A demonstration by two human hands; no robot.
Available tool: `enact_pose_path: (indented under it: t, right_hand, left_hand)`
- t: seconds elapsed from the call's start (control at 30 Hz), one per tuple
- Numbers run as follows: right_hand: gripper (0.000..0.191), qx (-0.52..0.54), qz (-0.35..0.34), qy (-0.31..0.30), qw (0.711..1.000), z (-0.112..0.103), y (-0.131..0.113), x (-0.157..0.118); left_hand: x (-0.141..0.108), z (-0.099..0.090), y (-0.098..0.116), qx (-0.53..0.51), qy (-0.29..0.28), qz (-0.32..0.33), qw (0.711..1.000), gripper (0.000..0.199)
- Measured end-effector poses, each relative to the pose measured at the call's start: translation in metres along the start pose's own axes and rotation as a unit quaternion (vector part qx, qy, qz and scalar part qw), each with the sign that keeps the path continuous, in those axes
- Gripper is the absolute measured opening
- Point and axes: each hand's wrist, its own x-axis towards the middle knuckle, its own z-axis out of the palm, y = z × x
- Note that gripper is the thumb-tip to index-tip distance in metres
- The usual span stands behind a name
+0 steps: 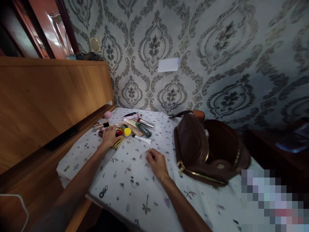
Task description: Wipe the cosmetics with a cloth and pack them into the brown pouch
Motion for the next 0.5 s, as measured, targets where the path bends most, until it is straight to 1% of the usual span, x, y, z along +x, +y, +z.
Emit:
enact_pose_path:
  t: [0.17, 0.33, 0.4, 0.5]
  right_hand:
    - [0.030, 0.009, -0.005, 0.002, 1.000, -0.0004, -0.0015, -0.0002]
    - [0.030, 0.016, 0.007, 0.001, 1.000, 0.0013, 0.0014, 0.0007]
    - [0.028, 0.014, 0.006, 0.008, 1.000, 0.0029, 0.0024, -0.0001]
    - [0.021, 0.021, 0.003, -0.005, 1.000, 0.0051, 0.0024, -0.0021]
  left_hand:
    - [-0.0008, 0.0009, -0.0001, 0.002, 0.004, 0.006, 1.000, 0.052]
    - [-0.0014, -0.0008, -0.0002, 0.008, 0.000, 0.002, 1.000, 0.050]
    - [-0.0034, -0.0032, -0.0005, 0.009, 0.000, 0.009, 1.000, 0.048]
    - [-0.0060, -0.0067, -0.0013, 0.016, 0.004, 0.018, 1.000, 0.049]
